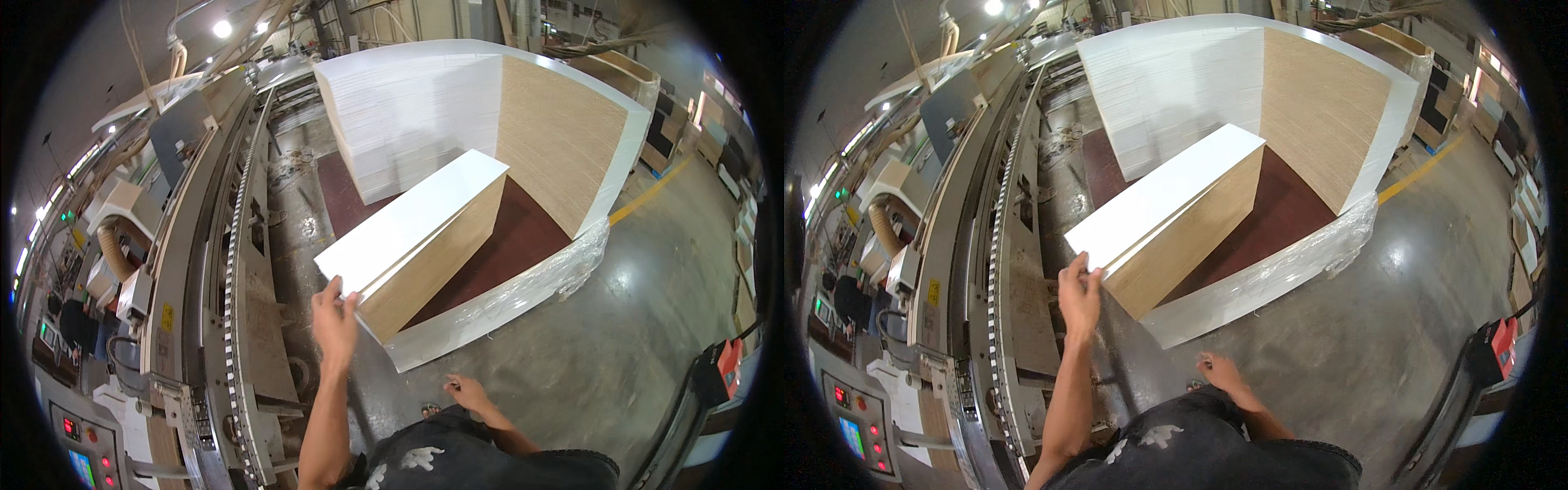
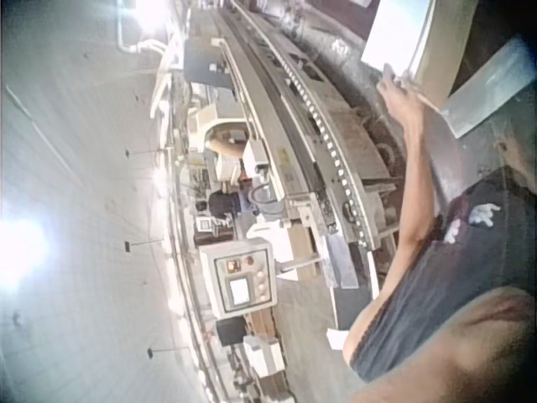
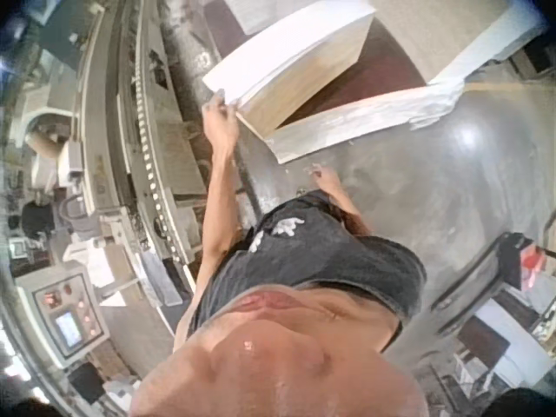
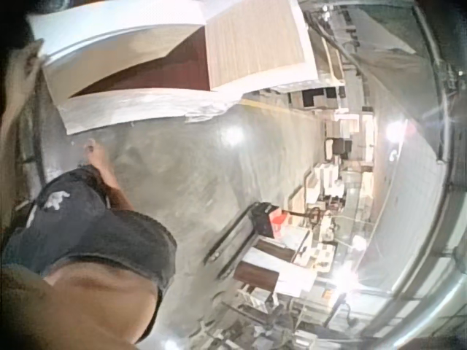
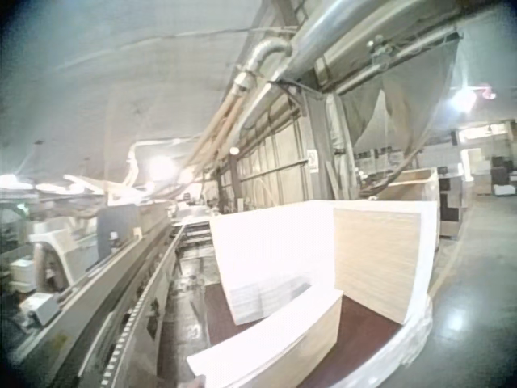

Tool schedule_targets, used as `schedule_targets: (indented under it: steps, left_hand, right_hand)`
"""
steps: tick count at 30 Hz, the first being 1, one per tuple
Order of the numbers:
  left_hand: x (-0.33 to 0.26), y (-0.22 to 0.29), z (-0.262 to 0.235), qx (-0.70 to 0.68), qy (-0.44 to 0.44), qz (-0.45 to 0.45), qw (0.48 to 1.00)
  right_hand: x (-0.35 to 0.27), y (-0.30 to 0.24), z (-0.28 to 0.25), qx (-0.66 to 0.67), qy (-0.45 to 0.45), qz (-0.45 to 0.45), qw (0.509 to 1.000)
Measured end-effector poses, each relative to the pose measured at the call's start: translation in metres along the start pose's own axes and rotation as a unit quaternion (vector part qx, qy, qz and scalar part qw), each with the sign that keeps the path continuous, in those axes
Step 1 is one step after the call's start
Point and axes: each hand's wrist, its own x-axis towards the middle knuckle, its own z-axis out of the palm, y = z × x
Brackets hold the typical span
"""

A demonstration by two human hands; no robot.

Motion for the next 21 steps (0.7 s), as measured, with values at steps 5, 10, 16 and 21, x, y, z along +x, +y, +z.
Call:
schedule_targets:
  steps: [5,10,16,21]
  left_hand:
    - [0.032,-0.002,-0.011,-0.146,-0.017,-0.129,0.981]
    - [0.048,-0.023,-0.025,-0.200,-0.105,-0.225,0.948]
    - [-0.034,-0.030,-0.117,-0.208,-0.102,-0.274,0.933]
    - [-0.166,-0.090,-0.232,-0.312,0.057,-0.309,0.896]
  right_hand:
    - [0.012,-0.011,-0.026,-0.021,-0.047,0.028,0.998]
    - [0.037,-0.060,-0.021,0.026,-0.077,-0.048,0.996]
    - [0.049,-0.162,-0.033,0.385,-0.157,-0.036,0.909]
    - [0.038,-0.234,-0.031,0.567,-0.184,-0.053,0.801]
